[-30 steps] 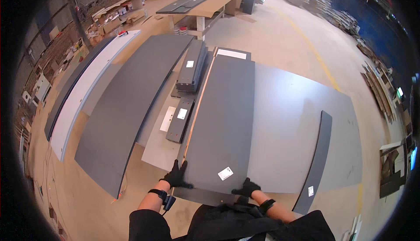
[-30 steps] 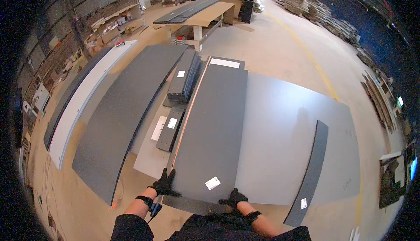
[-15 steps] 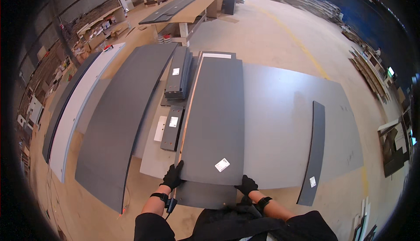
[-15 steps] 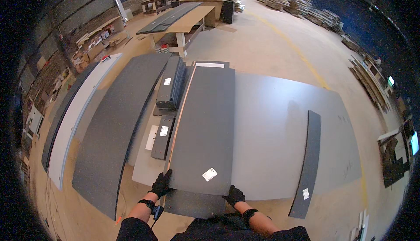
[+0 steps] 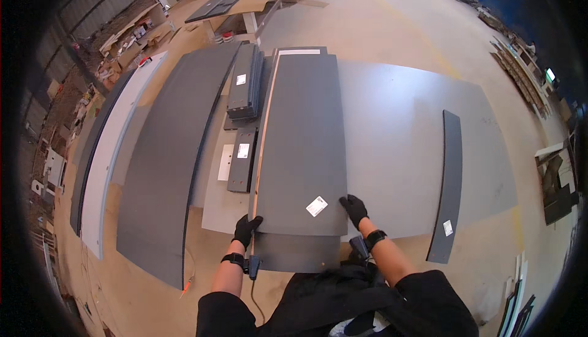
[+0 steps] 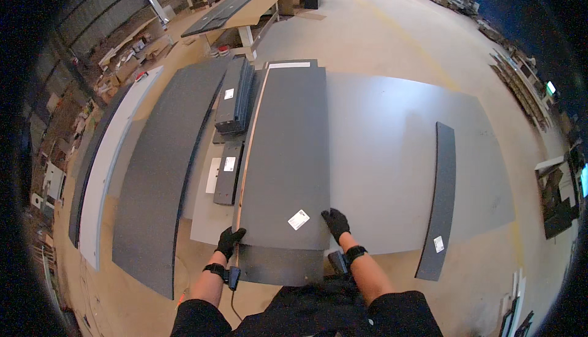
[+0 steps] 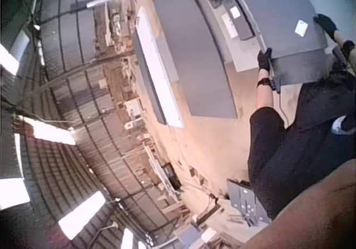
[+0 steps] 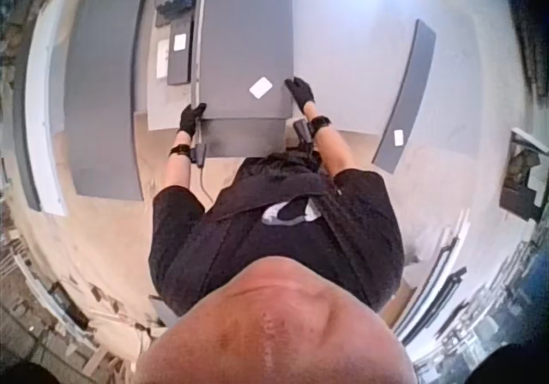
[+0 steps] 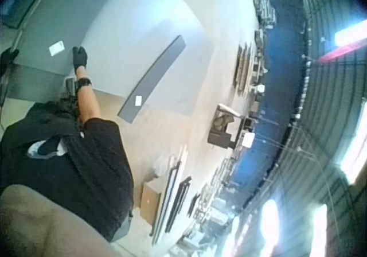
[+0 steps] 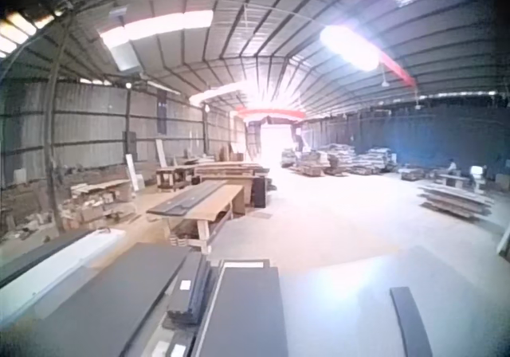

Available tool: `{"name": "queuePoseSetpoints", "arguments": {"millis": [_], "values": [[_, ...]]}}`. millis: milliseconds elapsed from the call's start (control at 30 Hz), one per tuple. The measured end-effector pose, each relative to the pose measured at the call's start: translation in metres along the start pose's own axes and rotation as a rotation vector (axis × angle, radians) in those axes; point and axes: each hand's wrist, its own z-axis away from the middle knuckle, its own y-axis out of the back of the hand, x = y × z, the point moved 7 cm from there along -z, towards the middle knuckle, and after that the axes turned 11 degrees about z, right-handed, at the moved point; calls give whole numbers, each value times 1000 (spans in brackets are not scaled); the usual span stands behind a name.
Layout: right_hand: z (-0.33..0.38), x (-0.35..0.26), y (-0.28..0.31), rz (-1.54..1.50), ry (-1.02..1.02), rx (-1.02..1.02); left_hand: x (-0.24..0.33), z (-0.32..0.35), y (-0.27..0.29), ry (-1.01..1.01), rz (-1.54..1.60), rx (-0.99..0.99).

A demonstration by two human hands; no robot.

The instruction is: Scanning barcodes on wooden panels and moving them from a pallet to a large workshop table.

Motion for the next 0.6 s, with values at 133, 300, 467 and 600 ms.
{"name": "queuePoseSetpoints", "arguments": {"millis": [133, 300, 467, 600], "values": [[-24, -25, -6, 36, -59, 90, -15, 2, 16, -95, -35, 183], [-37, -38, -18, -27, -23, 22, -21, 12, 33, -300, -621, 542], [-49, -27, -21, -25, -80, 128, -20, 1, 27, -101, -67, 336], [-56, -41, -40, -102, -78, 4, -24, -2, 48, -99, -99, 377]]}}
